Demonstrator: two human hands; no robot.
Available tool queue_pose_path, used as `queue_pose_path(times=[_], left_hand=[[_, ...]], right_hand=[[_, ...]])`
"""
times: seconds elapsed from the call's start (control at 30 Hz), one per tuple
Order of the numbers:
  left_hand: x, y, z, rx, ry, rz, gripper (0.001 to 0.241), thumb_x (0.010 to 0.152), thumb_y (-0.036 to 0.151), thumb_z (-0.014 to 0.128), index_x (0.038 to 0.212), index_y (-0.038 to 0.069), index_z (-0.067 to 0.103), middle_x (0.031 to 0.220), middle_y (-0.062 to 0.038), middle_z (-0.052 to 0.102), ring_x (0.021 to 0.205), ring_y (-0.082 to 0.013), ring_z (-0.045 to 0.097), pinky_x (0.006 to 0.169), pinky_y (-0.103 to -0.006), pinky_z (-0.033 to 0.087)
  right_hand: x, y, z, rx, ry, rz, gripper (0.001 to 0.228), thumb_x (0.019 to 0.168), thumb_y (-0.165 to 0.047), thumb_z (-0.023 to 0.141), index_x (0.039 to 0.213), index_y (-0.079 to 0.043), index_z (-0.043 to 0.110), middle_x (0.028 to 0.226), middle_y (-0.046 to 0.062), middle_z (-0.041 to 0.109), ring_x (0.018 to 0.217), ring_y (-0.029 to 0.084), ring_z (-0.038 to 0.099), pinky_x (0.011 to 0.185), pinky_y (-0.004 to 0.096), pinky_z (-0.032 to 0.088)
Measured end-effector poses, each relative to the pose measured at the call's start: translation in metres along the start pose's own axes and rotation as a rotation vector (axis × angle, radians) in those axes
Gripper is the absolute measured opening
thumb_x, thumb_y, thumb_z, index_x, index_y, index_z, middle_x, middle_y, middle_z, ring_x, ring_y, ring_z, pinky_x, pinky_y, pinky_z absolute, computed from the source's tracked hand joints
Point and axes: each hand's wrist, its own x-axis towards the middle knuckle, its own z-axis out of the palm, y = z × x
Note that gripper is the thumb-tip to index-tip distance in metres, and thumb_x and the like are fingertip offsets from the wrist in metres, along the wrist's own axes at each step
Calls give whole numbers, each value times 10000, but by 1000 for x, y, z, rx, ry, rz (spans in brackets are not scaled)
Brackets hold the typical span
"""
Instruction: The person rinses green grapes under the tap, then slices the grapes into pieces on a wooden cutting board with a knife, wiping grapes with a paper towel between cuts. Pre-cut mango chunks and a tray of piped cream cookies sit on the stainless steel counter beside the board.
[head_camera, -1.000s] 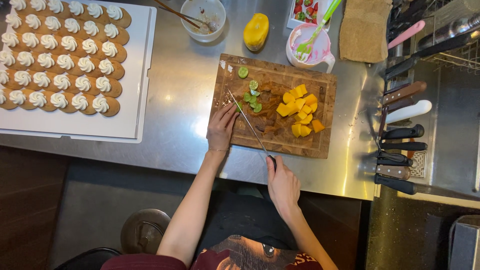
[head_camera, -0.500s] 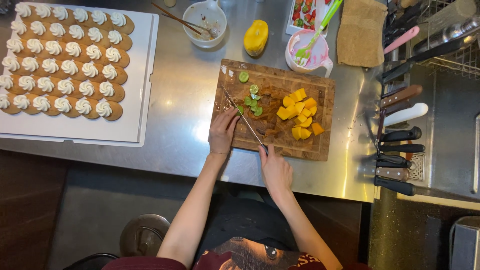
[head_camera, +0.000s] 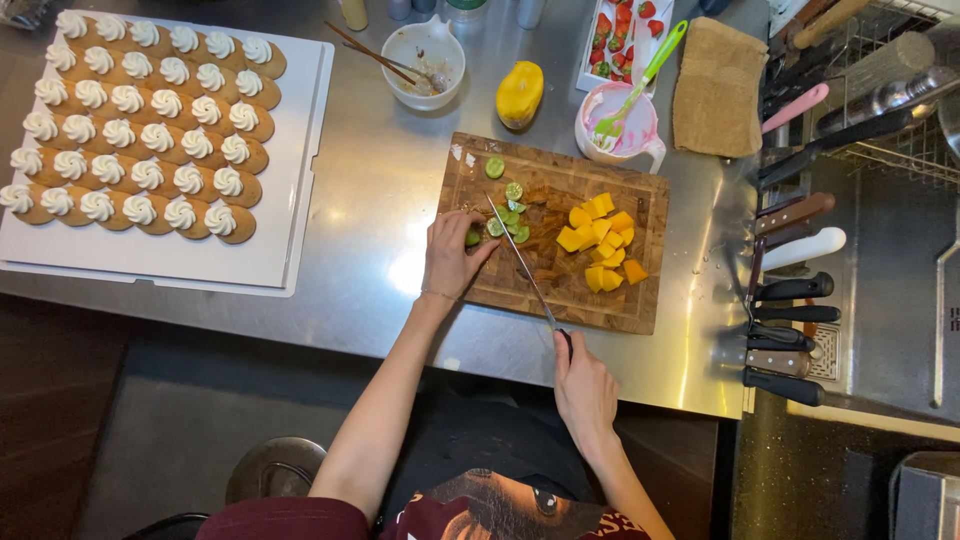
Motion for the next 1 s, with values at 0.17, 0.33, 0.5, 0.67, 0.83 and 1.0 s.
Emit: queue_pose_path(times=[0.17,0.33,0.5,0.67,0.83,1.0], left_hand=[[-4,-11,9,21,32,60,280,864,171,824,1113,81,734,1130,-85,714,1178,-270,608,1039,-409,467],[1,-2,4,8,40,60,242,847,141,822,1075,80,766,1079,-62,737,1136,-262,625,1003,-389,495],[1,-1,5,27,54,84,202,838,122,824,1031,77,783,1050,-46,747,1121,-253,634,991,-381,504],[-2,-14,17,41,43,86,192,846,126,827,1031,87,797,1068,-43,756,1104,-226,649,964,-346,538],[0,-6,12,48,67,88,188,839,118,830,1022,82,802,1051,-42,765,1080,-224,654,947,-353,541],[2,-6,11,71,73,89,190,830,125,836,1013,84,805,1038,-34,766,1085,-224,648,964,-362,516]], right_hand=[[6,-5,1,-86,27,-45,487,1059,-527,320,1032,-96,547,838,216,717,803,503,672,677,623,504],[4,-4,5,-100,46,-63,485,1061,-520,314,1025,-94,543,843,216,715,798,499,674,674,619,505],[3,-3,6,-122,62,-62,483,1062,-513,317,1027,-88,546,846,212,715,795,491,679,672,613,510],[5,-12,0,-119,16,-40,500,1065,-516,328,1037,-75,564,789,218,708,758,475,693,654,591,531],[31,-11,21,-117,50,-91,486,1067,-509,354,1048,-78,578,765,228,707,740,478,690,633,593,527],[20,8,30,-133,92,-111,469,1065,-503,368,1060,-86,582,776,232,709,731,481,688,623,590,531]])
